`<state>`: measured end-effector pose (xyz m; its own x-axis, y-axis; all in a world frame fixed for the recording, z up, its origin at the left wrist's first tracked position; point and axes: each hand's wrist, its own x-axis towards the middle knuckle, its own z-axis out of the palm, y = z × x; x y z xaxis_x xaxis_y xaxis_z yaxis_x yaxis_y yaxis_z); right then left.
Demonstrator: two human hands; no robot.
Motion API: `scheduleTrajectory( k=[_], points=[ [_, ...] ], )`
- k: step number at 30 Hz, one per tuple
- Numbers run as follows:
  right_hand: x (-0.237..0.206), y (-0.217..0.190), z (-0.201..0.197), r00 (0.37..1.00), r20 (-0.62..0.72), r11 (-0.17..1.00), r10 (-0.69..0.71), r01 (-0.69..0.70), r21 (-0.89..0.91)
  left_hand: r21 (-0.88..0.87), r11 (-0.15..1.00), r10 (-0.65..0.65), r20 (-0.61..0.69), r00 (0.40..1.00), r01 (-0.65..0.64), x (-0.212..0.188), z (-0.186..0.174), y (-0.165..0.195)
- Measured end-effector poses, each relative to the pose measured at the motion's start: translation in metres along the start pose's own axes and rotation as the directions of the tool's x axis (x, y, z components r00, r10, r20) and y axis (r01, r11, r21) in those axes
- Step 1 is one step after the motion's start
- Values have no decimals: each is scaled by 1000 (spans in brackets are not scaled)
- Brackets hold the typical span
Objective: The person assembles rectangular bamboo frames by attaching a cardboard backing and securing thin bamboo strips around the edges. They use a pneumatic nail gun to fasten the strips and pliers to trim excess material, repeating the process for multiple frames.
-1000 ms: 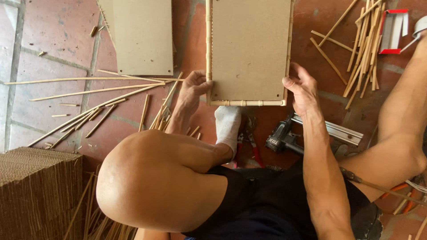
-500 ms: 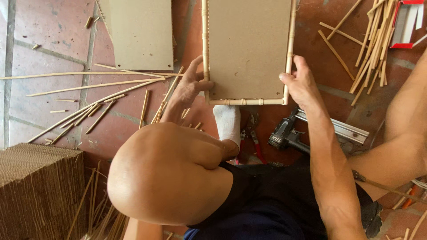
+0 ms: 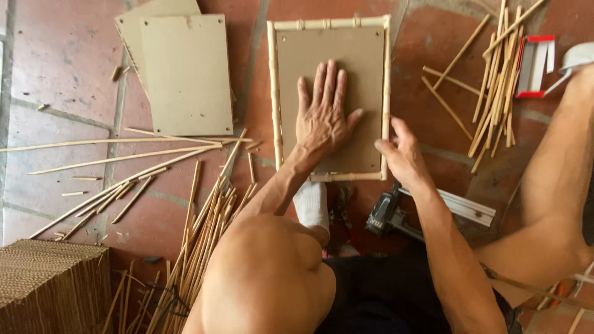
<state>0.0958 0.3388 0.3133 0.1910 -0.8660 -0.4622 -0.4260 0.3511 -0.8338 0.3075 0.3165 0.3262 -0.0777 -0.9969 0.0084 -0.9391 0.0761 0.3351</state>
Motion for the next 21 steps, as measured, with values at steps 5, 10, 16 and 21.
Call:
scheduleTrajectory(
  k=[5,10,16,21],
  points=[
    [52,-23,-48,781,-141,793,-608,591,-149,8,1000,2,-19,1000,-2,0,4,-7],
    [152,-110,-77,606,-398,436,-689,785,441,-11,1000,1,-51,999,-2,11,6,-6],
    [186,-134,15,791,-262,733,-553,611,298,17,999,-40,-37,999,40,23,5,-16],
    [224,-132,18,633,-232,457,-739,723,518,-9,998,-56,-23,998,55,31,4,-18]
  ],
)
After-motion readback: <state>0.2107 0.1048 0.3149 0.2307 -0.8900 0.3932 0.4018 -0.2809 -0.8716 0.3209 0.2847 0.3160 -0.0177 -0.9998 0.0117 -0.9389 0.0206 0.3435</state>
